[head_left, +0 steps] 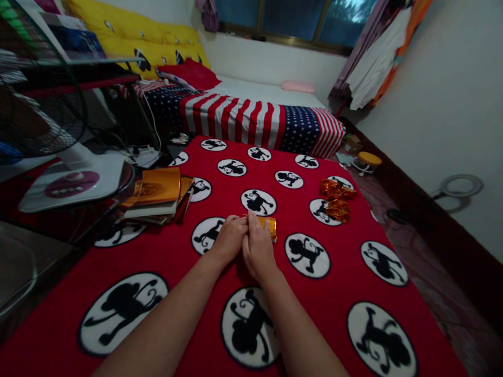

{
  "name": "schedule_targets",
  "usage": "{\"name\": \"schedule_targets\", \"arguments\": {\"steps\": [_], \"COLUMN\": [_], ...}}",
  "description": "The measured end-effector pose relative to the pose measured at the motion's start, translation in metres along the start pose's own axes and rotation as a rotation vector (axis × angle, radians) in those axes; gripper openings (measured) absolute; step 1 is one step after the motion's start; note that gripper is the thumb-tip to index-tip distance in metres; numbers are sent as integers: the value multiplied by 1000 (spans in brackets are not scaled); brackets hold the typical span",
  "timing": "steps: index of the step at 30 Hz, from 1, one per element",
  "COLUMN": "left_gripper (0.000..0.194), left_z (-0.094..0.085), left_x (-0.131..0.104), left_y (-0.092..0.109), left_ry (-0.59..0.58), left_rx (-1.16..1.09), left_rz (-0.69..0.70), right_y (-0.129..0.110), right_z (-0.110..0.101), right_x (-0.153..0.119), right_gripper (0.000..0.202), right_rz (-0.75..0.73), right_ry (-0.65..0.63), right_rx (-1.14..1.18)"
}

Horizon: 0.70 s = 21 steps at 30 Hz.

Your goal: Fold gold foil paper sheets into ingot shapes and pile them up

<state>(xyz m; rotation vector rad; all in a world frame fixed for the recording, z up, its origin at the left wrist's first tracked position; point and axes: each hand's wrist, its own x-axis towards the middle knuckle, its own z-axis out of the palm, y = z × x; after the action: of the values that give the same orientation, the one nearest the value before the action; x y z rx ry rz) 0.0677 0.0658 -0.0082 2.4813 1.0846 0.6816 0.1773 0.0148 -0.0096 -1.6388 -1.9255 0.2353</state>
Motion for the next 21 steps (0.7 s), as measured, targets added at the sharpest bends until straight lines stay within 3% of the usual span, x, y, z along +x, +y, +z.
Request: {"name": "schedule_targets", "arguments": {"steps": [9,13,21], "left_gripper": [42,36,31], "left_z": [-5,0,-4], "left_x": [-2,-1,1], "left_y": [-4,-8,0], "left_ry": [-48,-20,42], "left_rx": [-87,-108,-120], "left_rz": [-57,-74,-64], "right_y": [6,12,11], "right_z": [-7,-13,-11], "right_x": [-10,-15,-16], "right_gripper": [64,62,64], "right_rz": [153,258,264], "right_ry": [-71,-65,-122], "right_rx": [-127,-220,-382]}}
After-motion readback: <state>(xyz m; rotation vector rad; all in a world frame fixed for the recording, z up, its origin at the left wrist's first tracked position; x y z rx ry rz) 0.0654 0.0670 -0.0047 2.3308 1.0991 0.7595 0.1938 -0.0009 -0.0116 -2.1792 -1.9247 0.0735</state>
